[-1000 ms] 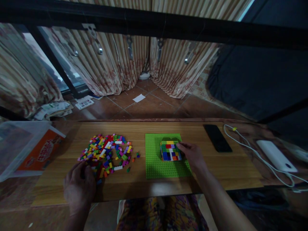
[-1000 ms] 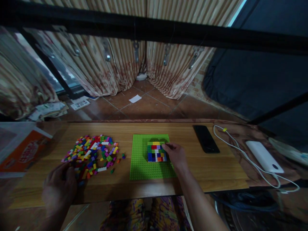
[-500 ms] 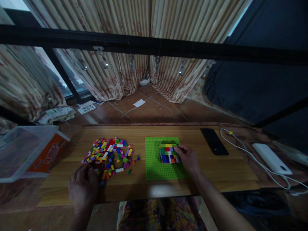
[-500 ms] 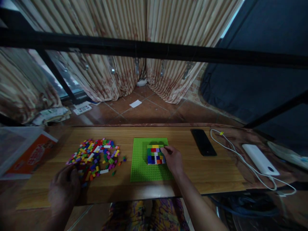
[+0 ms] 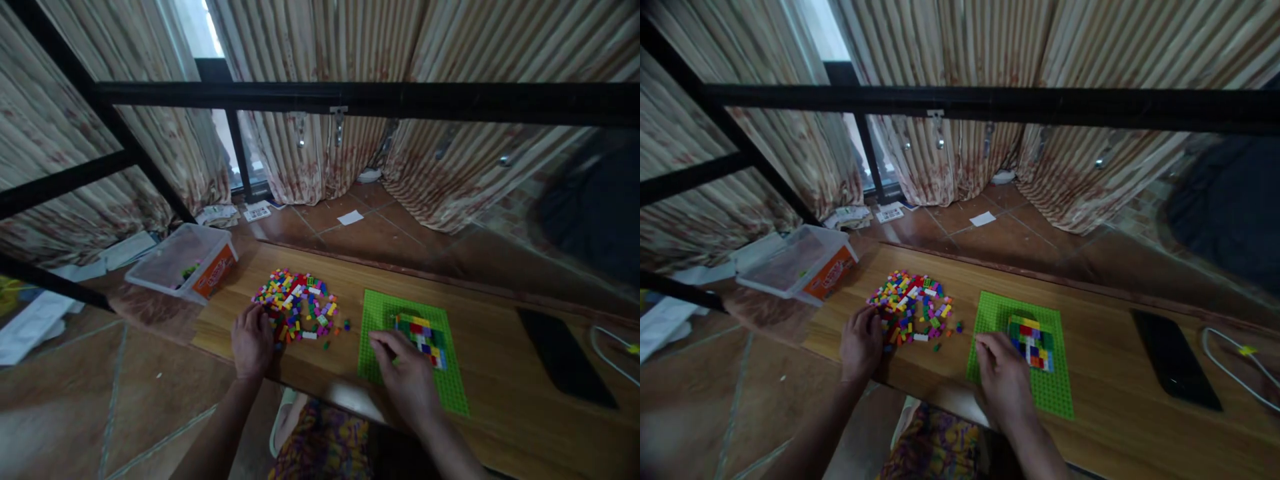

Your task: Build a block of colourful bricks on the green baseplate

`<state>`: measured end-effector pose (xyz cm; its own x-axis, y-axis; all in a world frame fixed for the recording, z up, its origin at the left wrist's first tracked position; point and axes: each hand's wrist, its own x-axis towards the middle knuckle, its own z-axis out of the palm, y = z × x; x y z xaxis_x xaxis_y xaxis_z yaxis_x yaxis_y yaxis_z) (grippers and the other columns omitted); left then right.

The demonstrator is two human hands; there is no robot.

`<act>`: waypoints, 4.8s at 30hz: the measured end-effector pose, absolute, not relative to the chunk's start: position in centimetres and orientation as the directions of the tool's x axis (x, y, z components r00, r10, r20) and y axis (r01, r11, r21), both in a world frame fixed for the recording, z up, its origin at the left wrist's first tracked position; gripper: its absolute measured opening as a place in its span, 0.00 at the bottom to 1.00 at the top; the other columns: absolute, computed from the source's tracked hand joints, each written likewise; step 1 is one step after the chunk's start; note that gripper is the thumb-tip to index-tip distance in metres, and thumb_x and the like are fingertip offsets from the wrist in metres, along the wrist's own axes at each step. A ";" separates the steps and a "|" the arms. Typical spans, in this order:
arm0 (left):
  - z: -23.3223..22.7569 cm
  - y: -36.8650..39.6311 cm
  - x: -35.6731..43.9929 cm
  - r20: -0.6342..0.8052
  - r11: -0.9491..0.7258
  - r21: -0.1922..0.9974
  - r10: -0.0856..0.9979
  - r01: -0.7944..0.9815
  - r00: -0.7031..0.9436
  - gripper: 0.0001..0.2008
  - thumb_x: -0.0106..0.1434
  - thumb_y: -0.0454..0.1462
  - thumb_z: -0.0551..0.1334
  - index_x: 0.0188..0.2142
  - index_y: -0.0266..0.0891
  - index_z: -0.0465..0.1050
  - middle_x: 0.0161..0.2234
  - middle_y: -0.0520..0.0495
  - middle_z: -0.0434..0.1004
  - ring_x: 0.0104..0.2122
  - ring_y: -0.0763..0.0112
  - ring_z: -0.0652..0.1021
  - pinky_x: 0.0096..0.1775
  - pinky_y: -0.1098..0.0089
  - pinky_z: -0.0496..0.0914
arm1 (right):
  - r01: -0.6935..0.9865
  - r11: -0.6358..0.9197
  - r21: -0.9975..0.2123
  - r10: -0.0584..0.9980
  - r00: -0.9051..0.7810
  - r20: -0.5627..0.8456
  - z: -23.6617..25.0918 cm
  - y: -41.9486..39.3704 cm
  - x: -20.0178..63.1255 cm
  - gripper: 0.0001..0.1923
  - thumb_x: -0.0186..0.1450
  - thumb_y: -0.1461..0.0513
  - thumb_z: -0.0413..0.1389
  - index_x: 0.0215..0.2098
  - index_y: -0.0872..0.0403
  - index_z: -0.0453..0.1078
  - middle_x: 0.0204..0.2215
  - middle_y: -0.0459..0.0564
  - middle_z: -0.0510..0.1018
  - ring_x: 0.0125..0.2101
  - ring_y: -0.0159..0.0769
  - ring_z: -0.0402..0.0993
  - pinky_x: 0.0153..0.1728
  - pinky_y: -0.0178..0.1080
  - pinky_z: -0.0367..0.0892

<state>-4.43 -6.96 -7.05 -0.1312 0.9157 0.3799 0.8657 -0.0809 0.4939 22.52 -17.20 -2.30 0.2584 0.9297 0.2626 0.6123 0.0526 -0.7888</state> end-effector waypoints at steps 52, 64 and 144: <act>-7.4 -7.1 -4.6 0.435 -0.132 0.506 0.892 0.853 -0.119 0.15 0.68 0.40 0.53 0.46 0.37 0.73 0.47 0.39 0.76 0.48 0.58 0.75 0.51 0.57 0.68 | 0.621 0.189 -0.761 0.951 0.077 0.299 -4.2 -11.4 15.8 0.09 0.68 0.60 0.54 0.36 0.50 0.77 0.34 0.48 0.77 0.36 0.34 0.74 0.40 0.36 0.68; -7.1 -6.6 -4.6 0.396 -0.092 0.486 0.910 0.869 -0.125 0.16 0.67 0.43 0.53 0.44 0.37 0.74 0.47 0.39 0.77 0.47 0.56 0.75 0.51 0.57 0.68 | 0.402 -0.194 -0.895 0.768 0.630 0.117 -2.9 -18.9 27.2 0.19 0.62 0.49 0.58 0.41 0.55 0.77 0.38 0.56 0.83 0.37 0.43 0.80 0.39 0.44 0.74; -7.0 -6.4 -4.7 0.383 -0.084 0.450 0.917 0.889 -0.108 0.20 0.64 0.44 0.54 0.46 0.32 0.75 0.48 0.36 0.77 0.47 0.51 0.75 0.51 0.53 0.70 | 0.469 -0.366 -0.804 0.599 0.780 0.181 -4.7 -18.6 31.9 0.26 0.63 0.47 0.51 0.43 0.59 0.75 0.36 0.60 0.81 0.35 0.44 0.77 0.34 0.42 0.70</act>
<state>-4.71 -6.44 -6.96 -0.1075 0.9173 0.3834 0.8891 -0.0839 0.4500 31.95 -18.60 -4.68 0.7796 0.5995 0.1815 0.4686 -0.3659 -0.8040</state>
